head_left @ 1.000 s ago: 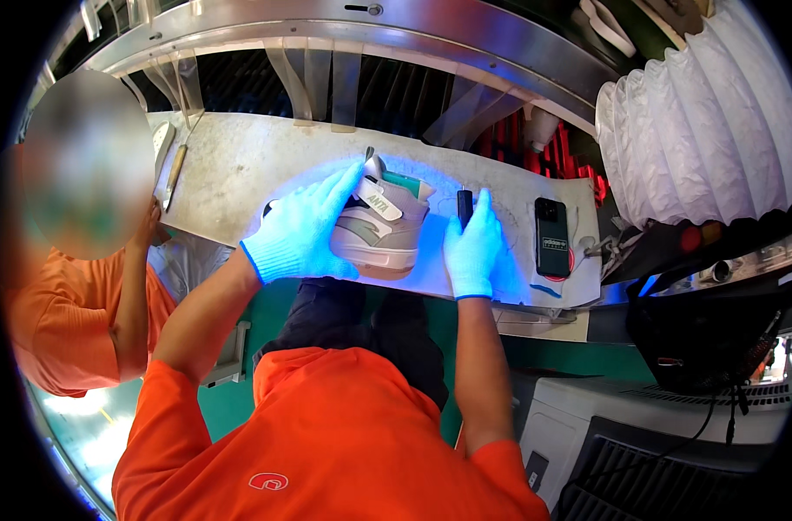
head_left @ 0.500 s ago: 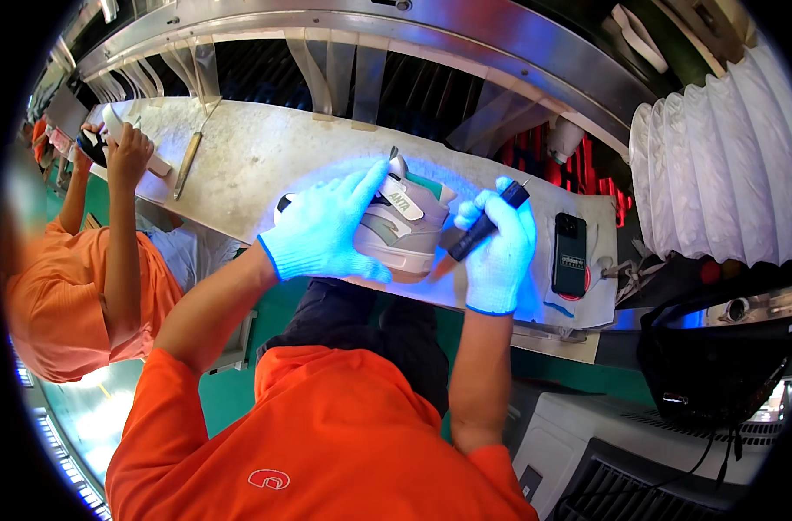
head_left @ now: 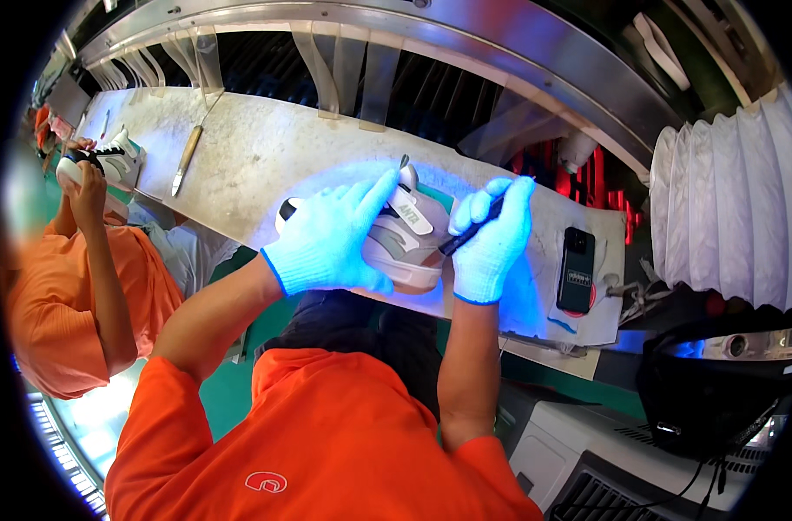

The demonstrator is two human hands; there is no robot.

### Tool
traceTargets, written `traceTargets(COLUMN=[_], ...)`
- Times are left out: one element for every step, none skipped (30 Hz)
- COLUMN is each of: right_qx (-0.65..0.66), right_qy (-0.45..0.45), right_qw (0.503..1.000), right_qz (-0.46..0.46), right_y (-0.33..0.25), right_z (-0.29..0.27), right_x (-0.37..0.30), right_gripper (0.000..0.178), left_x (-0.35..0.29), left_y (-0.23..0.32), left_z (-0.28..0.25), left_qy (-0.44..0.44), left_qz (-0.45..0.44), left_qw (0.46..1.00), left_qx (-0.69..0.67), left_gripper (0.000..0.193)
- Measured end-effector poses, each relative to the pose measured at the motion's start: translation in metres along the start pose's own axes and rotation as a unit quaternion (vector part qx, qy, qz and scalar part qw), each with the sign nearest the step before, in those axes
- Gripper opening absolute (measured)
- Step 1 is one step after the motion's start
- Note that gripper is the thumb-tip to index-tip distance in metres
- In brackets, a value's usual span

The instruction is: The person assembles a high-top sneaker by hand, using a black plastic tool to press the sole onto the upper. They repeatedly remove and reinsert the insole to check the fit and alignment of the sole. The person works at a station with a conveyor belt, handling the shoe and tools with gloved hands.

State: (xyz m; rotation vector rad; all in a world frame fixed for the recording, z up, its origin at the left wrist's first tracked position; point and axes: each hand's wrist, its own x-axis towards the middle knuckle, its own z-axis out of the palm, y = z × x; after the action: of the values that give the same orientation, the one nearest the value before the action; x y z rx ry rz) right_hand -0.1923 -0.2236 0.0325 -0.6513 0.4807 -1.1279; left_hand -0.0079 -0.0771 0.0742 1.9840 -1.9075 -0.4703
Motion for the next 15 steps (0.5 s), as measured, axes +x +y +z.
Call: traceTargets(right_qx=[0.004,0.002,0.000,-0.001,-0.012,-0.033,-0.017,0.000,-0.019,-0.039,-0.087,-0.200,-0.473,-0.703,-0.817], right_qy=[0.025,0.027,0.031,0.035,0.026,0.024,0.011,-0.001,0.015,0.026,0.067,0.087,0.083,0.074,0.035], right_qw=[1.000,1.000,0.999,0.999,1.000,0.999,1.000,1.000,0.999,0.999,0.993,0.975,0.876,0.698,0.566], right_qz=[0.006,0.007,0.007,0.007,-0.005,-0.008,0.009,0.026,0.023,0.020,0.051,0.050,-0.037,-0.116,-0.101], right_y=[0.001,0.001,0.000,0.002,0.008,0.008,0.006,0.001,-0.005,-0.013,-0.024,-0.031,-0.027,-0.021,-0.028], right_z=[0.000,0.001,0.007,0.012,0.016,0.020,0.017,0.012,-0.004,-0.026,-0.052,-0.081,-0.116,-0.141,-0.132], right_x=[0.000,0.000,-0.003,-0.006,-0.004,-0.005,-0.004,-0.003,0.002,0.012,0.023,0.033,0.040,0.044,0.034], right_gripper=[0.045,0.045,0.044,0.044,0.044,0.044,0.044,0.044,0.044,0.043,0.044,0.042,0.040,0.041,0.047], left_x=[0.001,0.001,0.001,0.001,0.000,0.000,-0.001,-0.001,-0.003,-0.005,-0.005,-0.004,-0.004,-0.003,-0.004], left_y=[0.001,0.002,0.002,0.001,-0.002,-0.003,-0.003,-0.004,-0.003,-0.001,0.000,0.000,0.004,0.004,0.003], left_z=[-0.001,-0.001,0.001,0.002,0.005,0.006,0.007,0.006,0.005,0.001,-0.002,-0.002,-0.001,0.002,0.003], left_qy=[-0.002,-0.004,-0.007,-0.001,0.006,0.012,0.011,0.010,0.009,0.004,0.004,0.002,0.006,0.009,0.016], left_qz=[-0.005,-0.009,-0.013,-0.011,-0.008,-0.006,-0.003,-0.001,0.000,0.000,0.001,0.004,0.006,0.007,0.001], left_qw=[1.000,1.000,1.000,1.000,1.000,0.999,1.000,1.000,1.000,1.000,1.000,1.000,1.000,1.000,1.000], left_qx=[0.002,0.004,0.005,0.016,0.026,0.036,0.028,0.021,0.013,0.004,-0.005,-0.015,-0.012,-0.009,-0.006], left_gripper=[0.143,0.143,0.143,0.143,0.143,0.142,0.142,0.142,0.142,0.142,0.143,0.143,0.143,0.142,0.142])
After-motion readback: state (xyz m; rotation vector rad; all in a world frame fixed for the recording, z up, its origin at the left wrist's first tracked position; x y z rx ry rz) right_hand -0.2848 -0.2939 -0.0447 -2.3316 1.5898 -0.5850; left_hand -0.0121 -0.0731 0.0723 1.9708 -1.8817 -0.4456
